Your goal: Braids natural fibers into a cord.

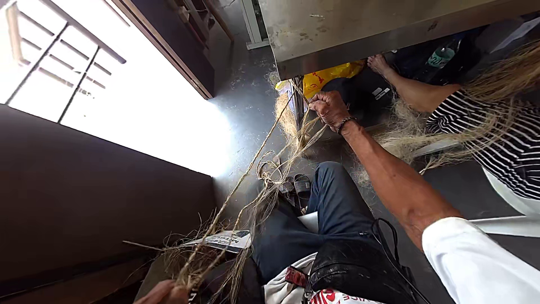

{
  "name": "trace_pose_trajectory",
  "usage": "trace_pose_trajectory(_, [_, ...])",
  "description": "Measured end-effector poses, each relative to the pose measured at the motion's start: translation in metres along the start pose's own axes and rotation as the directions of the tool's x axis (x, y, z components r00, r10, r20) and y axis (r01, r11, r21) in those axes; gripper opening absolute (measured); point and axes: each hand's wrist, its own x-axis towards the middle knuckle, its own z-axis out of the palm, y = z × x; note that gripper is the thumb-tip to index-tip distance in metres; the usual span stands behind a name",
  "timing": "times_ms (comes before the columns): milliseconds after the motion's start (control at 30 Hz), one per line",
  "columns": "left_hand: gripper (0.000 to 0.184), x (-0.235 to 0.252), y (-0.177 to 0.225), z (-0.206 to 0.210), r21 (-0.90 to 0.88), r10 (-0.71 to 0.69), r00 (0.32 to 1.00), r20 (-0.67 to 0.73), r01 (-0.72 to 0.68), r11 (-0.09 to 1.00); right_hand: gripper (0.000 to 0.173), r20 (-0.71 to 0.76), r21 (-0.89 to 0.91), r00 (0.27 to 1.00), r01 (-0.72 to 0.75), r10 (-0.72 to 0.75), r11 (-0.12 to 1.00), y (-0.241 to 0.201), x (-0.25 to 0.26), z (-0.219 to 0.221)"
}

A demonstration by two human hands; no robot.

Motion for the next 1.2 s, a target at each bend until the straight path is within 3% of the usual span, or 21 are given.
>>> trace_pose_trajectory(67, [0.038,0.005,-0.018,0.003,0.068,-0.032,0.993,-0.112,0.040,0.997,0.009,0.066,0.112,0.996,-0.067,0.059,0.991,-0.004,0.003,0.003])
trace_pose_trajectory(167, [0.034,0.018,-0.028,0.008,0.152,-0.047,0.992,-0.116,0.064,0.986,0.009,0.158,0.204,0.980,-0.151,0.120,0.967,-0.006,0.001,0.003])
trace_pose_trajectory(400, [0.024,0.049,-0.059,0.011,0.021,-0.177,0.955,-0.239,0.187,0.982,0.007,0.176,0.279,0.980,-0.137,0.090,0.950,0.009,-0.011,0.003])
trace_pose_trajectory(600, [0.035,0.096,-0.110,0.024,0.068,-0.360,0.933,0.008,0.359,0.931,0.010,0.130,0.344,0.991,-0.073,0.030,0.936,0.009,-0.013,0.008])
trace_pose_trajectory(733, [0.039,0.086,-0.102,0.043,0.053,-0.361,0.912,0.193,0.358,0.932,0.020,0.103,0.697,0.991,-0.137,0.090,0.704,0.009,-0.012,0.022])
trace_pose_trajectory(800, [0.038,0.074,-0.104,0.052,0.039,-0.354,0.895,0.272,0.357,0.933,0.022,0.103,0.771,0.990,-0.143,0.100,0.621,0.012,-0.012,0.034])
trace_pose_trajectory(1000, [0.041,0.055,-0.116,0.069,0.012,-0.305,0.890,0.339,0.320,0.947,0.023,0.080,0.839,0.974,-0.180,0.210,0.514,0.007,-0.012,0.059])
trace_pose_trajectory(1067, [0.041,0.056,-0.118,0.069,0.025,-0.310,0.878,0.365,0.324,0.946,0.027,0.061,0.825,0.965,-0.192,0.254,0.532,-0.005,-0.013,0.061])
trace_pose_trajectory(1133, [0.042,0.058,-0.120,0.069,0.040,-0.323,0.868,0.378,0.333,0.942,0.024,0.047,0.843,0.996,-0.078,0.072,0.532,0.004,-0.012,0.060])
trace_pose_trajectory(1167, [0.043,0.058,-0.121,0.068,0.055,-0.332,0.861,0.385,0.338,0.940,0.021,0.048,0.866,0.994,0.006,-0.095,0.500,0.005,-0.012,0.057])
trace_pose_trajectory(1200, [0.045,0.060,-0.120,0.068,0.072,-0.339,0.853,0.397,0.339,0.938,0.019,0.080,0.858,0.968,0.054,-0.236,0.511,-0.017,-0.019,0.050])
